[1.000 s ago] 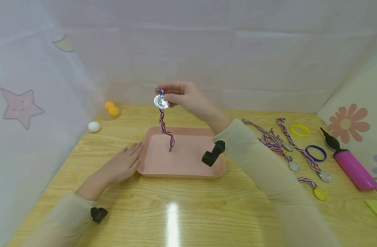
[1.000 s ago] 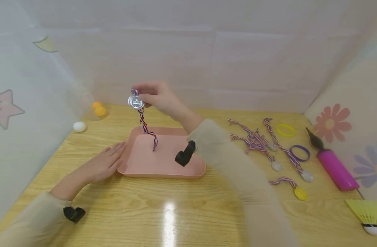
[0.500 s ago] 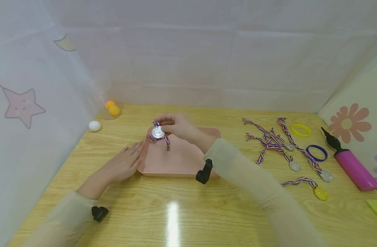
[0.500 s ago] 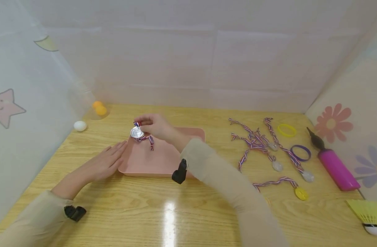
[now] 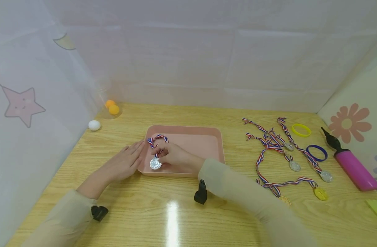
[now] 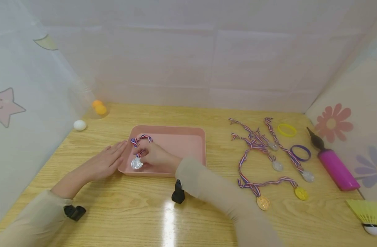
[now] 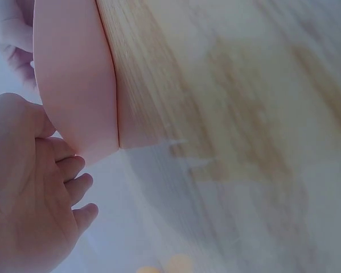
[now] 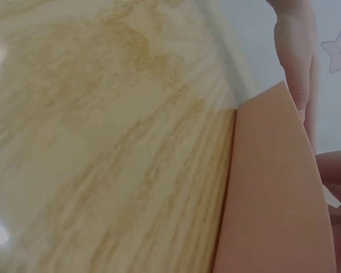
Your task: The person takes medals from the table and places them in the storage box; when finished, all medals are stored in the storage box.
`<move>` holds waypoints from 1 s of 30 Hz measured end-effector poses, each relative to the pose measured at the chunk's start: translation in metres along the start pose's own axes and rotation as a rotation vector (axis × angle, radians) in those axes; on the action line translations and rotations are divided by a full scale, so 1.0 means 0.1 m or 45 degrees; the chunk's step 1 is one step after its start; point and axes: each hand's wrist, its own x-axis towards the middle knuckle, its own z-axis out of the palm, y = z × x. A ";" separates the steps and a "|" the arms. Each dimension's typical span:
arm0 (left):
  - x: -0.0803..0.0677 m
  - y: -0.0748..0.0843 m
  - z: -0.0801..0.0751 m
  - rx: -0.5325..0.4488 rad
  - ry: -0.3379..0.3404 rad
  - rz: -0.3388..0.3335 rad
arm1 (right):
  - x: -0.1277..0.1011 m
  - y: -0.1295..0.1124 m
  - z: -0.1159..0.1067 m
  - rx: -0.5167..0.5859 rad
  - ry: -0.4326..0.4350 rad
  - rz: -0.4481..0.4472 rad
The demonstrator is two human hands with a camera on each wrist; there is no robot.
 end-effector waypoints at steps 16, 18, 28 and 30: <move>0.00 -0.02 0.02 0.008 0.015 0.016 | 0.16 0.10 0.23 -0.285 0.113 0.018; 0.00 -0.02 0.02 0.007 0.017 0.021 | 0.17 0.09 0.24 -0.274 0.112 0.026; 0.00 -0.01 0.01 -0.001 0.013 0.024 | 0.17 0.04 0.22 -0.227 0.096 0.040; 0.00 -0.01 0.01 -0.006 0.007 0.017 | 0.16 0.04 0.21 -0.178 0.091 0.050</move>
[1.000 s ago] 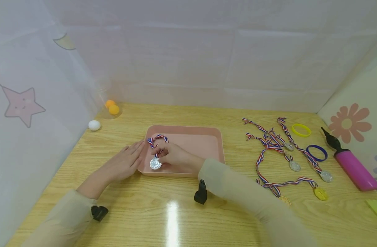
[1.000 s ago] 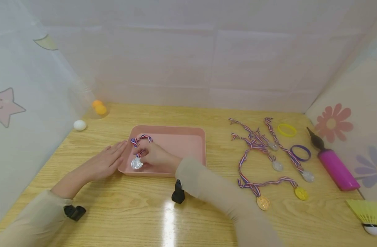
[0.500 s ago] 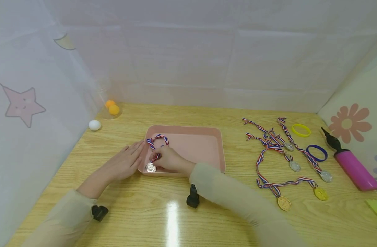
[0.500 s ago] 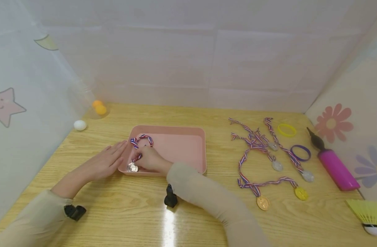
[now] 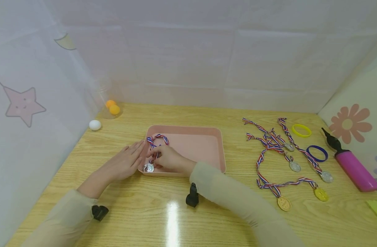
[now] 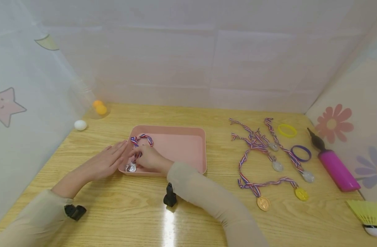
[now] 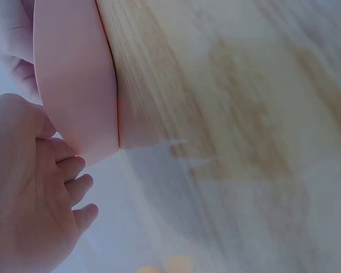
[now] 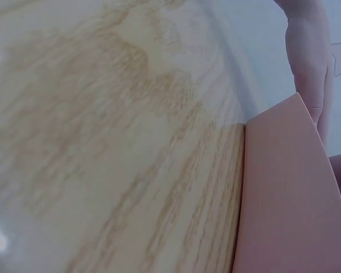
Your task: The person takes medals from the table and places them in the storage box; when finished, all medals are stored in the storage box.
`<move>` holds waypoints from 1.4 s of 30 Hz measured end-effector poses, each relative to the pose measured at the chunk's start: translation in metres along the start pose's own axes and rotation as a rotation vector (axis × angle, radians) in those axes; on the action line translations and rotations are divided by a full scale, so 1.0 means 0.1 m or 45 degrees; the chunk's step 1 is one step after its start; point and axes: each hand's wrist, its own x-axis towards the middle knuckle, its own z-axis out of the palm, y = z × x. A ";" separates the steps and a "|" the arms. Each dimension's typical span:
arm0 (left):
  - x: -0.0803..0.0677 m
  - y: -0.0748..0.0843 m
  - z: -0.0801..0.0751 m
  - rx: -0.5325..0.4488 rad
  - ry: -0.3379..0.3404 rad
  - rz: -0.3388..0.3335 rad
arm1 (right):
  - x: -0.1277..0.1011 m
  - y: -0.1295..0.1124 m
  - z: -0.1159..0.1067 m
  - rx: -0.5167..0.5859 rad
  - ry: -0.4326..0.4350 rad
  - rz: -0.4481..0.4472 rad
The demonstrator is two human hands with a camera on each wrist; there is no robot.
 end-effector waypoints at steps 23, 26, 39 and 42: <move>0.03 -0.01 0.00 0.005 -0.004 -0.006 | -0.36 -0.21 -0.67 -0.132 -0.233 -0.217; 0.04 0.00 0.01 0.015 0.003 0.001 | -0.48 -0.21 -0.81 -0.011 -0.213 -0.231; 0.03 0.00 0.02 0.017 0.002 -0.009 | -1.45 -0.09 -1.71 0.195 0.201 -0.354; 0.02 -0.01 0.03 0.015 0.008 -0.005 | -1.70 0.04 -1.90 0.128 0.337 -0.325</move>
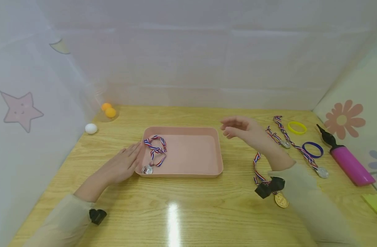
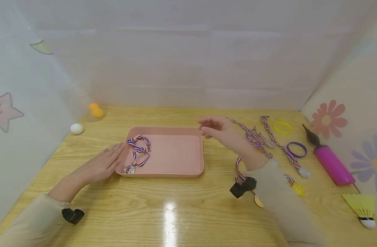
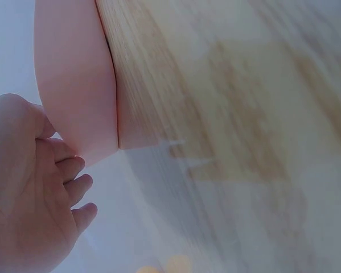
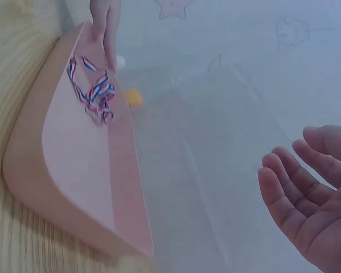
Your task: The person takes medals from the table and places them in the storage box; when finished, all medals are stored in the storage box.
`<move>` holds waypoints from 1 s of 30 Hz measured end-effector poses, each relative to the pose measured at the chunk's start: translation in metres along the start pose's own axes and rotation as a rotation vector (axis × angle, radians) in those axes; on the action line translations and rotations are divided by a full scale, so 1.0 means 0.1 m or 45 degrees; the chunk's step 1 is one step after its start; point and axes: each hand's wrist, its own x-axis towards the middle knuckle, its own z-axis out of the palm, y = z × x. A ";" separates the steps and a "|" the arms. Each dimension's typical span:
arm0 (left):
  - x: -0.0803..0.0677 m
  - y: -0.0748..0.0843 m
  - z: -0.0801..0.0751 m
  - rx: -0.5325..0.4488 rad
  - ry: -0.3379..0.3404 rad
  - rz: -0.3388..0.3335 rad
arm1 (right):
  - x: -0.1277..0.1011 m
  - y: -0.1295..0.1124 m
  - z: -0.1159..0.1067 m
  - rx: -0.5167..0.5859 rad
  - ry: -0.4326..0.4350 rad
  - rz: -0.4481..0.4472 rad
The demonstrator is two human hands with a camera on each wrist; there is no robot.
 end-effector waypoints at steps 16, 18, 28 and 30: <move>-0.01 -0.02 0.01 0.008 0.001 0.002 | -1.02 0.84 -1.00 -0.443 0.338 0.233; -0.01 -0.02 0.01 0.011 0.002 0.004 | -1.09 0.93 -1.06 -0.496 0.357 0.270; -0.01 -0.01 -0.01 0.000 -0.009 -0.005 | -1.28 1.28 -1.26 -0.697 0.229 0.489; 0.00 0.00 -0.01 0.001 -0.010 -0.008 | -1.30 1.35 -1.28 -0.754 0.198 0.553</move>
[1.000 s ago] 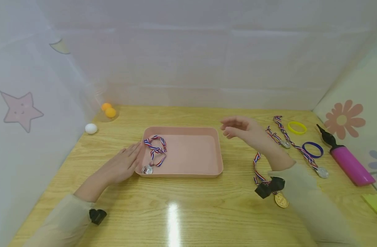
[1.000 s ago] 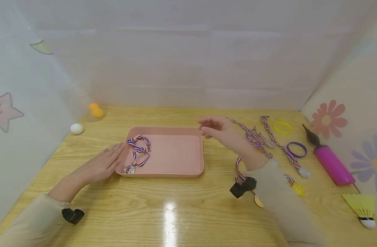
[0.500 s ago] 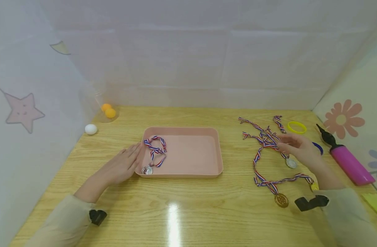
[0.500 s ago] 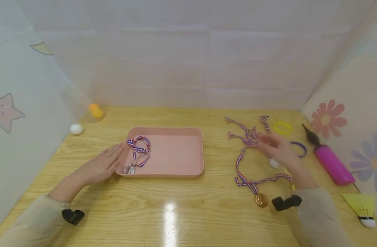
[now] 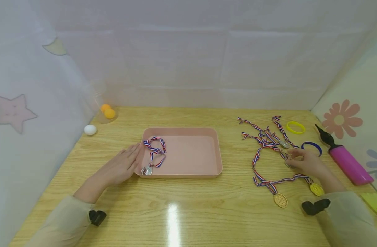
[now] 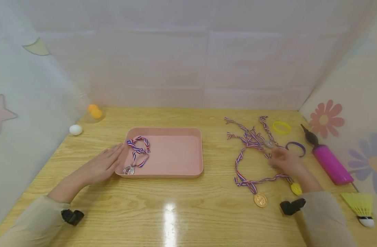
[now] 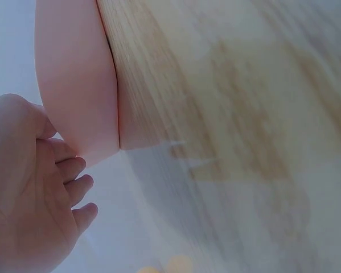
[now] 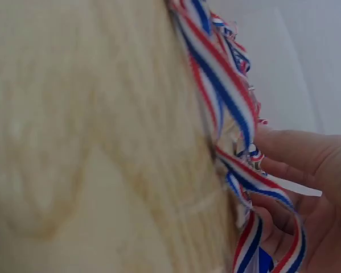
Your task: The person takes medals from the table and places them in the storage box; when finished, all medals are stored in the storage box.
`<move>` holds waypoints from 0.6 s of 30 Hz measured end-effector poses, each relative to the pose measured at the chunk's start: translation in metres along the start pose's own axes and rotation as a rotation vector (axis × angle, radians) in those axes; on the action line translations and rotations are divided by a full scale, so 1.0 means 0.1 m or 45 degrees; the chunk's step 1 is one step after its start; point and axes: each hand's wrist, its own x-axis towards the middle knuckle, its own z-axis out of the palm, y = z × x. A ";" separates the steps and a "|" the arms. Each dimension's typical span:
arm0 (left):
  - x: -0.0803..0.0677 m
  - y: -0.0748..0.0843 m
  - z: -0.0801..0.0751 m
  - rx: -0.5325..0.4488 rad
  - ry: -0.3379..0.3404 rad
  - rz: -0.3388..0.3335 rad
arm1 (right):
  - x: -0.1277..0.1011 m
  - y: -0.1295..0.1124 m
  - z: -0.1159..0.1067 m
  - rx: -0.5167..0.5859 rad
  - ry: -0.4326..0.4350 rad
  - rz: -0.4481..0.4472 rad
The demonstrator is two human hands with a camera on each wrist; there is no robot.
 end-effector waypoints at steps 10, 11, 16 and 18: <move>0.00 0.02 -0.01 -0.002 0.008 0.003 | 0.05 0.09 0.04 -0.128 -0.023 0.007; 0.00 0.02 -0.01 -0.001 0.010 0.005 | 0.04 0.08 0.03 -0.121 -0.037 0.013; 0.00 0.01 0.00 0.004 0.013 0.013 | 0.03 0.03 0.00 -0.002 -0.124 0.074; 0.00 0.00 0.00 0.003 0.012 0.012 | 0.02 0.01 -0.01 0.038 -0.155 0.102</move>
